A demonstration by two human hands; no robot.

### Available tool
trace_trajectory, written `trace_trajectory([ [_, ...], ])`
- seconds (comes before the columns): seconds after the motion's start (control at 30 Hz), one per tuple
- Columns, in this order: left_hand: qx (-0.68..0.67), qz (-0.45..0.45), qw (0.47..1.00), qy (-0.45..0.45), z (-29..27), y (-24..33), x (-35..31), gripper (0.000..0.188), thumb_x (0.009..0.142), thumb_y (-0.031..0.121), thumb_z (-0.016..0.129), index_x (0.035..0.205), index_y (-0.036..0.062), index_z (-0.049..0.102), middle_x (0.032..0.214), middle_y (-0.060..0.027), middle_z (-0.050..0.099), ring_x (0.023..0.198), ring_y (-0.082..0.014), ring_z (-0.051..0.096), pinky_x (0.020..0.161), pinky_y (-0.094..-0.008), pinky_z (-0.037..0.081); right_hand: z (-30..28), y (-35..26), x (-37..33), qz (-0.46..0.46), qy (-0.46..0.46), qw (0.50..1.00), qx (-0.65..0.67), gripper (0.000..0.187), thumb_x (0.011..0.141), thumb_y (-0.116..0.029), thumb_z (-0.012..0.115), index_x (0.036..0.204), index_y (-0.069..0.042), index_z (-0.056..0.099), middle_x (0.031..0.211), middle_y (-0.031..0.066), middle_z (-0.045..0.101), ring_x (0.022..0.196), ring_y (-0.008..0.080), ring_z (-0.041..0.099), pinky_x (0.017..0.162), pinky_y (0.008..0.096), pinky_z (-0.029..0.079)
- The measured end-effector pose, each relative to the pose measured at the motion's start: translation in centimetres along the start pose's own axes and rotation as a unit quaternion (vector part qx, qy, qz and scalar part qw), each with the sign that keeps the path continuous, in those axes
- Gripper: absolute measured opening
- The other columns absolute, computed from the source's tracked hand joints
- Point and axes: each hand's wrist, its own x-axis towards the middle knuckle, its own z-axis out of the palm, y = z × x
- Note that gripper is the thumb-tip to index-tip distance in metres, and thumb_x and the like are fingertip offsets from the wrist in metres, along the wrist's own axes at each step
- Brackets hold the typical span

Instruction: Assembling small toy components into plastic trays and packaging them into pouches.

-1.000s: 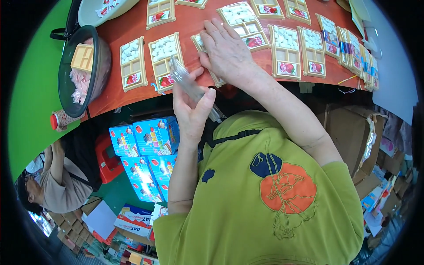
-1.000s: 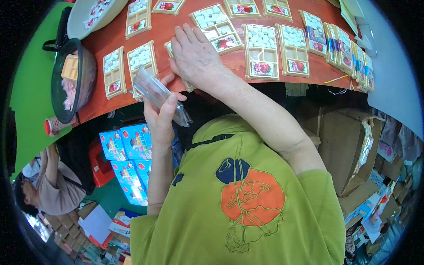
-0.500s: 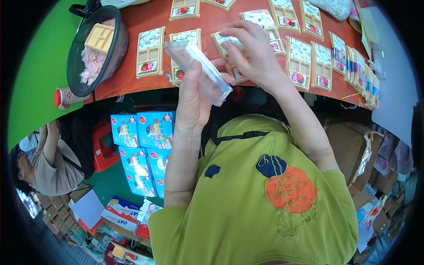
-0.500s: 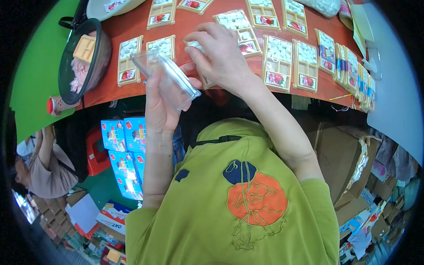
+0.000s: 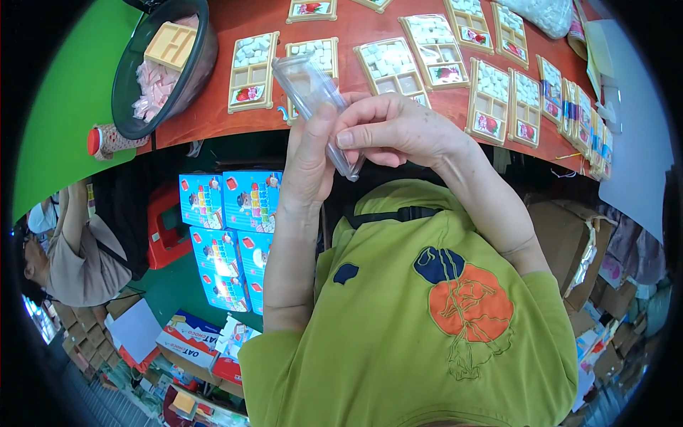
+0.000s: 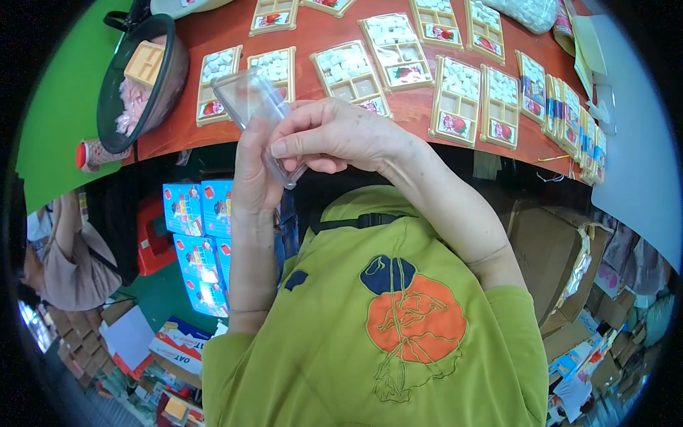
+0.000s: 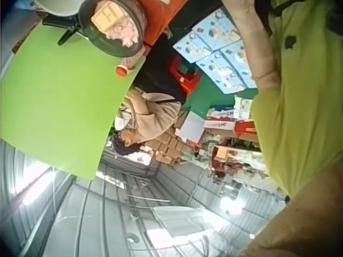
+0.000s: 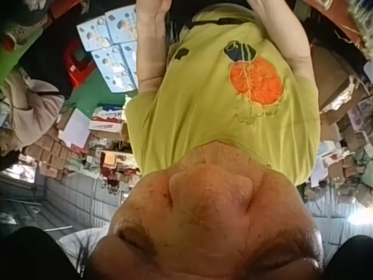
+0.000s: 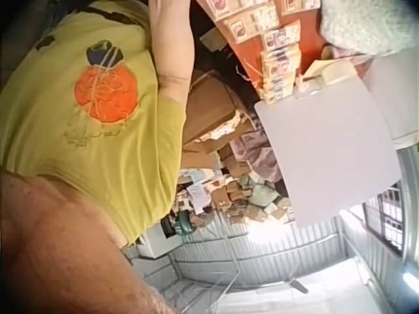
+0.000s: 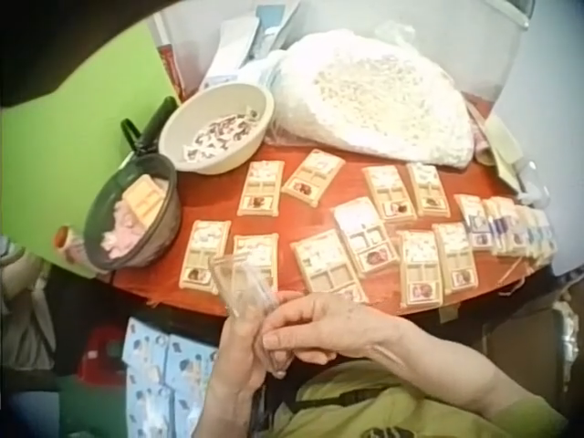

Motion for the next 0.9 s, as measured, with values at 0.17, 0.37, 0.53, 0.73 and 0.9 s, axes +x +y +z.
trace_trajectory([
  [0.17,0.072,0.073,0.993,0.052,-0.8,0.0,-0.9,0.062,0.094,0.038,0.063,0.136,-0.0038,0.043,0.108,-0.0115,0.064,0.089,-0.0144,0.064,0.073,-0.0268,0.053,1.6,0.6,0.1,-0.037,0.038,0.994,-0.097,0.014,0.094,-0.017,0.063,0.088,-0.005,0.064,0.079,0.0045,0.067,0.045,0.0043,0.047,0.039,0.0189,0.03],
  [0.37,0.05,0.08,0.988,0.122,-4.5,3.1,-2.0,0.053,0.095,0.032,0.063,0.132,-0.0027,0.045,0.11,-0.0178,0.065,0.082,-0.0194,0.069,0.072,-0.0301,0.055,1.4,0.1,0.5,-0.086,0.185,0.974,-0.102,0.016,0.096,-0.016,0.056,0.09,-0.002,0.056,0.083,0.0072,0.069,0.045,0.0054,0.051,0.036,0.0186,0.034],
  [0.53,0.09,0.101,0.977,0.165,-6.2,3.9,-1.1,0.052,0.095,0.031,0.063,0.129,-0.0038,0.045,0.111,-0.0165,0.063,0.086,-0.0208,0.071,0.065,-0.0286,0.056,0.6,1.1,3.3,-0.077,0.236,0.964,-0.096,0.016,0.095,-0.015,0.054,0.092,0.0,0.053,0.085,0.0108,0.069,0.045,0.0072,0.054,0.034,0.019,0.037],
  [0.73,0.199,0.213,0.942,0.168,-3.4,3.2,-1.6,0.068,0.084,0.018,0.077,0.136,-0.0041,0.039,0.12,-0.015,0.059,0.095,-0.0163,0.064,0.08,-0.0296,0.052,0.1,1.6,4.6,-0.058,0.254,0.961,-0.096,0.017,0.091,-0.013,0.052,0.093,0.005,0.054,0.08,0.0131,0.068,0.049,0.0133,0.063,0.033,0.0216,0.041],
  [0.9,0.332,0.13,0.933,0.053,-3.3,2.9,0.4,0.065,0.078,0.021,0.081,0.129,-0.0035,0.049,0.108,-0.0124,0.067,0.093,-0.0158,0.065,0.079,-0.0296,0.051,0.8,2.0,4.6,-0.038,0.284,0.955,-0.075,0.02,0.093,-0.013,0.049,0.099,0.006,0.052,0.083,0.0159,0.067,0.051,0.0172,0.066,0.033,0.0239,0.045],
])
